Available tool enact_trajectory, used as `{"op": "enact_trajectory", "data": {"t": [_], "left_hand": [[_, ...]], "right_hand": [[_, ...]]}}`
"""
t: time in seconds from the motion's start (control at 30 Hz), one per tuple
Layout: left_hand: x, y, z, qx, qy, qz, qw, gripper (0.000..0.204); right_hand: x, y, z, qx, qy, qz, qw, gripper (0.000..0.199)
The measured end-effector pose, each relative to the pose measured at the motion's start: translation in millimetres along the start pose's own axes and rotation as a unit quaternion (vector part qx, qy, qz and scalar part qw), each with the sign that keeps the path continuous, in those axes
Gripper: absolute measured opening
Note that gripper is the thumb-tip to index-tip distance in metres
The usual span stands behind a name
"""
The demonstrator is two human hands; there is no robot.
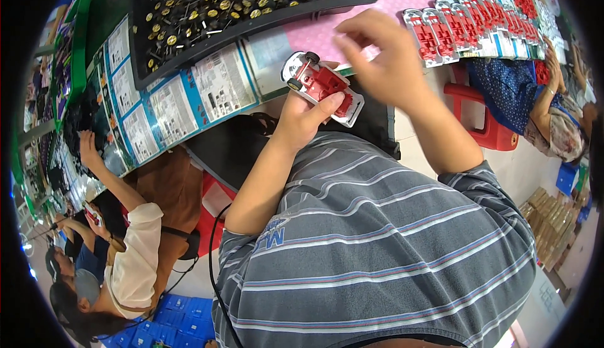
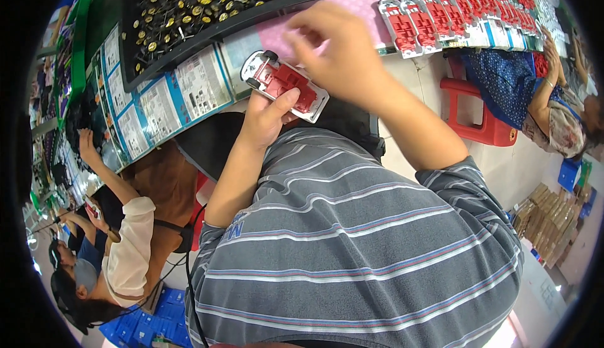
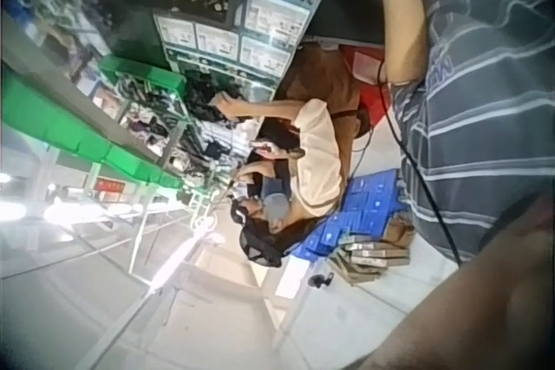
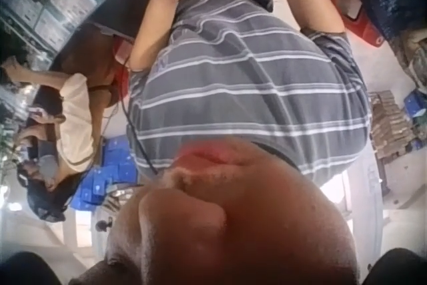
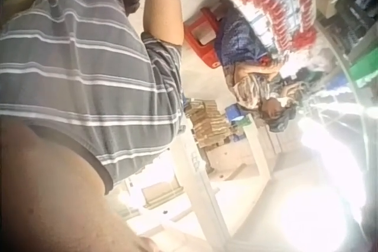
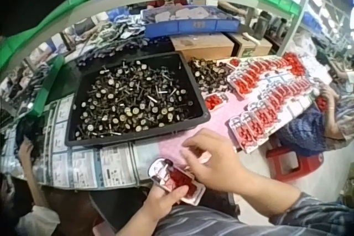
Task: The person assembles toy cars by taking wheel axles from a tray, fitting them into toy car bodies by hand, and placing the assembled cars on the table.
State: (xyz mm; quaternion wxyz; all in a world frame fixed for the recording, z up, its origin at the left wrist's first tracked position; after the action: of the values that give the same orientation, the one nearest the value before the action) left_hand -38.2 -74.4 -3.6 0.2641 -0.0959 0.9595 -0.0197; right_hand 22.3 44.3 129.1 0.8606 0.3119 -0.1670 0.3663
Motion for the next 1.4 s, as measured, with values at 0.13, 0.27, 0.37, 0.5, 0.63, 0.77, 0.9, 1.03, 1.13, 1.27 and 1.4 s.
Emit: {"op": "enact_trajectory", "data": {"t": [0.13, 0.27, 0.37, 0.5, 0.63, 0.77, 0.9, 1.03, 1.13, 1.27, 1.4], "left_hand": [[9.9, -12.6, -12.0, -0.019, -0.064, 0.005, 0.998, 0.054], [14.2, -17.4, -22.4, -0.036, -0.104, 0.027, 0.994, 0.055], [22.5, -21.7, -25.1, -0.061, -0.102, 0.035, 0.992, 0.054], [32.4, -25.3, -20.9, -0.050, -0.091, 0.003, 0.995, 0.059], [35.4, -28.3, -25.0, -0.030, -0.065, -0.014, 0.997, 0.061], [37.4, -23.8, -29.4, -0.039, -0.050, -0.028, 0.998, 0.063], [40.0, -17.5, -24.0, -0.042, -0.033, -0.020, 0.998, 0.060], [37.9, -10.8, -6.9, 0.012, 0.066, -0.013, 0.998, 0.028], [41.7, -8.3, 6.1, 0.020, 0.024, 0.016, 0.999, 0.022], [40.8, -10.4, -9.8, -0.059, 0.009, -0.070, 0.996, 0.038], [48.4, -17.8, -24.4, -0.070, 0.000, -0.103, 0.992, 0.058]], "right_hand": [[40.8, 13.1, -58.6, -0.095, -0.035, -0.023, 0.995, 0.017], [80.4, 28.3, -108.0, -0.140, -0.066, -0.047, 0.987, 0.023], [90.5, 50.6, -124.6, -0.121, -0.210, -0.025, 0.970, 0.024], [95.1, 80.3, -161.7, -0.127, -0.299, -0.037, 0.945, 0.028], [94.2, 107.9, -166.1, -0.120, -0.305, -0.022, 0.945, 0.028], [102.7, 125.2, -129.5, -0.056, -0.270, -0.051, 0.960, 0.019], [39.5, 85.1, -90.7, -0.124, -0.021, 0.030, 0.992, 0.026], [-57.8, 10.0, 0.5, -0.029, 0.011, 0.132, 0.991, 0.059], [-73.2, 3.2, 14.4, 0.002, -0.035, 0.111, 0.993, 0.060], [-57.6, 1.4, 17.1, 0.017, -0.018, 0.079, 0.997, 0.056], [-36.5, -18.3, 14.3, 0.006, 0.026, 0.111, 0.994, 0.059]]}}
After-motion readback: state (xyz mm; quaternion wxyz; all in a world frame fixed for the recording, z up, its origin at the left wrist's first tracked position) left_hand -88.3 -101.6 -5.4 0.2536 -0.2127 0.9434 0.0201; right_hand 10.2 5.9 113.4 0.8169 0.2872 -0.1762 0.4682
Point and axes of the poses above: each hand's wrist, its own y-axis towards the middle knuckle, its own x-axis out of the back of the hand, z = x × y, the point moved 10 cm from there along y, towards the middle knuckle, and after that the axes turned 4 degrees about z, right-handed, at the moved point
